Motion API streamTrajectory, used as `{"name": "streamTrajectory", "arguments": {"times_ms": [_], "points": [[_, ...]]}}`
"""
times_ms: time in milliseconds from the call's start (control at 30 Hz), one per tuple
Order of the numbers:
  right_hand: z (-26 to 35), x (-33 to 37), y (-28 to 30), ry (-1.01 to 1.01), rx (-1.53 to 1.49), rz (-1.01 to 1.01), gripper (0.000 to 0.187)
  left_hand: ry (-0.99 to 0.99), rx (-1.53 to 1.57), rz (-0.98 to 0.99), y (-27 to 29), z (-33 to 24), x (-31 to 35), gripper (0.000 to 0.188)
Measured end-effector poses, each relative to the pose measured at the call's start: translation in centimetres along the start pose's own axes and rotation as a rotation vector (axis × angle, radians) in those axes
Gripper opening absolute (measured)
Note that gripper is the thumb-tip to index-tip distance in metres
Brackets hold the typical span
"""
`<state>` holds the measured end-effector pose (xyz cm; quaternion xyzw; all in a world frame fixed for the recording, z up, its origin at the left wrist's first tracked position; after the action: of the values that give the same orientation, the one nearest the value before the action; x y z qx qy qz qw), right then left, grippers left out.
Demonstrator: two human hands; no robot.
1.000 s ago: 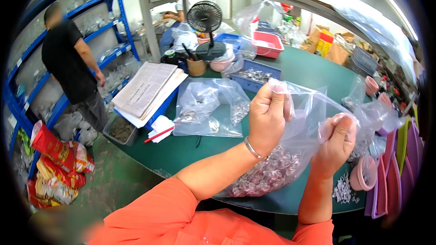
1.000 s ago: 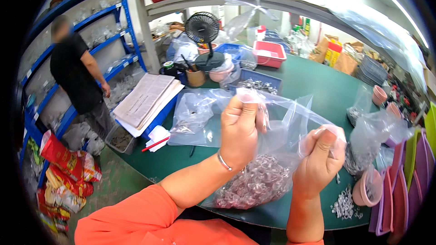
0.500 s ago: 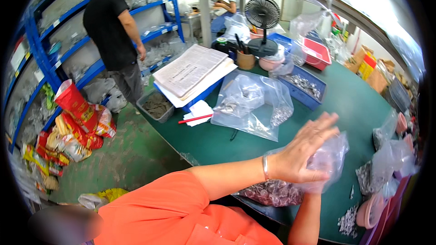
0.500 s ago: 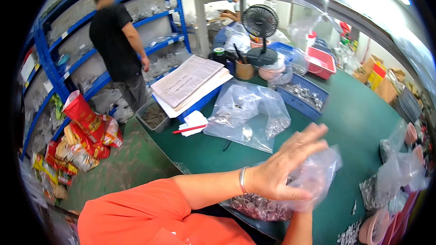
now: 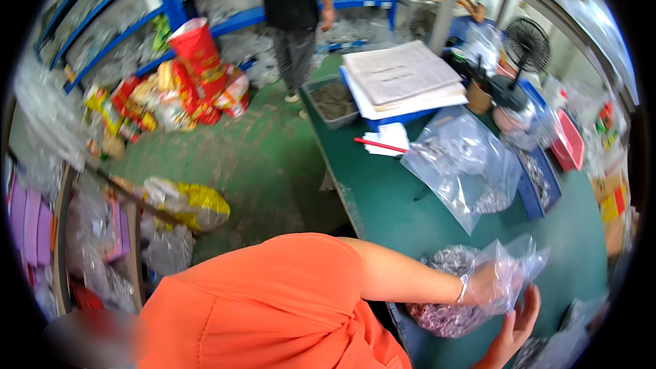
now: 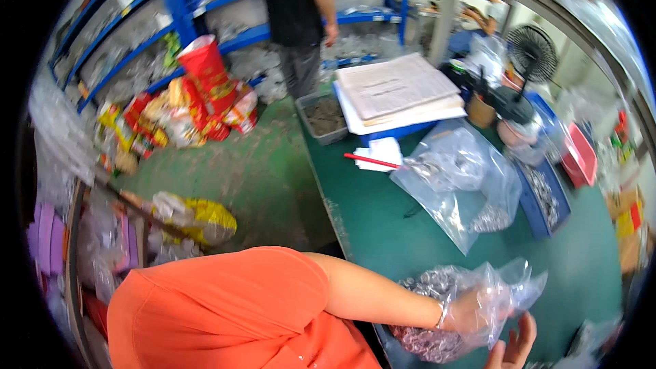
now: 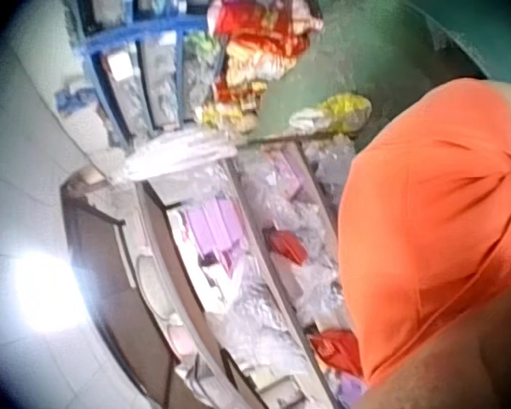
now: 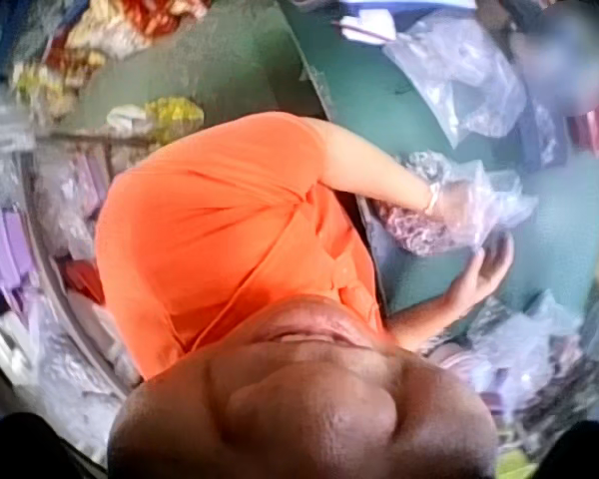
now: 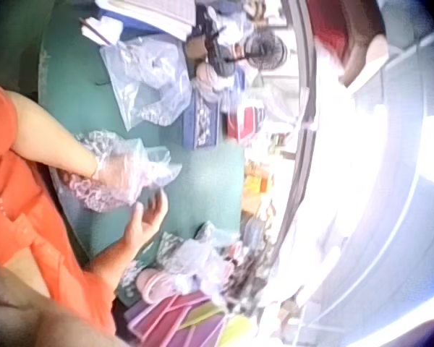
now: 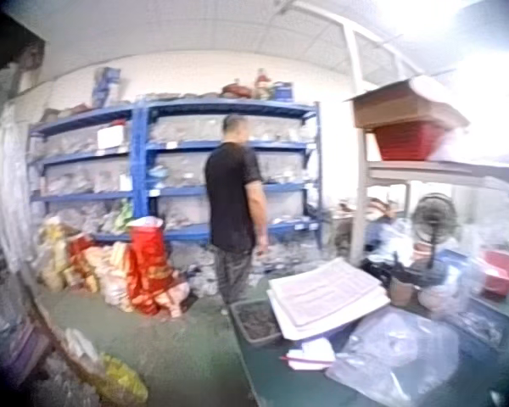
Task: The person assembles small silver metal hardware by hand, linking components together and placing finished units into a plastic bag. They also wipe the green worktable with a cloth and transfer loose parts into a clear container. Later, they pour a new batch of small metal pieces onto the table and continue assembling them one by one.
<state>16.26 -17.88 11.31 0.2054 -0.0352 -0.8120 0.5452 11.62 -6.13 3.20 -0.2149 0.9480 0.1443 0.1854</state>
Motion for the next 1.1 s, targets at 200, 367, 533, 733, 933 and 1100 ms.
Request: {"name": "streamTrajectory", "arguments": {"times_ms": [200, 367, 533, 733, 933, 1100], "points": [[-14.8, 6.5, 5.9, -0.667, 0.2, -0.08, 0.041, -0.103, -0.308, -0.288, -0.7, -0.1, -0.5, 0.026], [-11.8, 6.0, -0.7, -0.519, 0.026, -0.166, 0.039, -0.137, -0.421, -0.474, 0.1, -1.1, 1.3, 0.027], [-7.8, 4.6, -6.5, -0.259, -0.068, -0.063, 0.036, -0.182, -0.581, -0.731, 5.5, -4.0, 6.5, 0.03], [-2.0, 0.8, -18.9, 0.011, 0.19, 0.355, 0.032, 0.002, -0.633, -0.901, 15.8, -13.6, 25.5, 0.031], [-3.5, -3.6, -34.8, 0.758, 0.6, 0.929, 0.051, 0.095, -0.702, -1.461, 16.1, -19.0, 41.5, 0.017], [-5.7, -5.7, -39.5, 0.886, 1.211, 0.954, 0.048, 0.256, -0.672, -1.862, 10.9, -21.5, 51.5, 0.017]]}}
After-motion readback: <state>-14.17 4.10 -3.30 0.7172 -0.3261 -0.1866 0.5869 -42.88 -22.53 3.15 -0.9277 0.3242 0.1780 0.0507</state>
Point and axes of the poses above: each hand's wrist, its own x-axis away from the middle knuckle, its own y-axis out of the back of the hand, z = x × y, the point moved 3 cm from there along -x, towards the middle knuckle, and after that the axes turned 12 degrees about z, right-handed, at the moved point
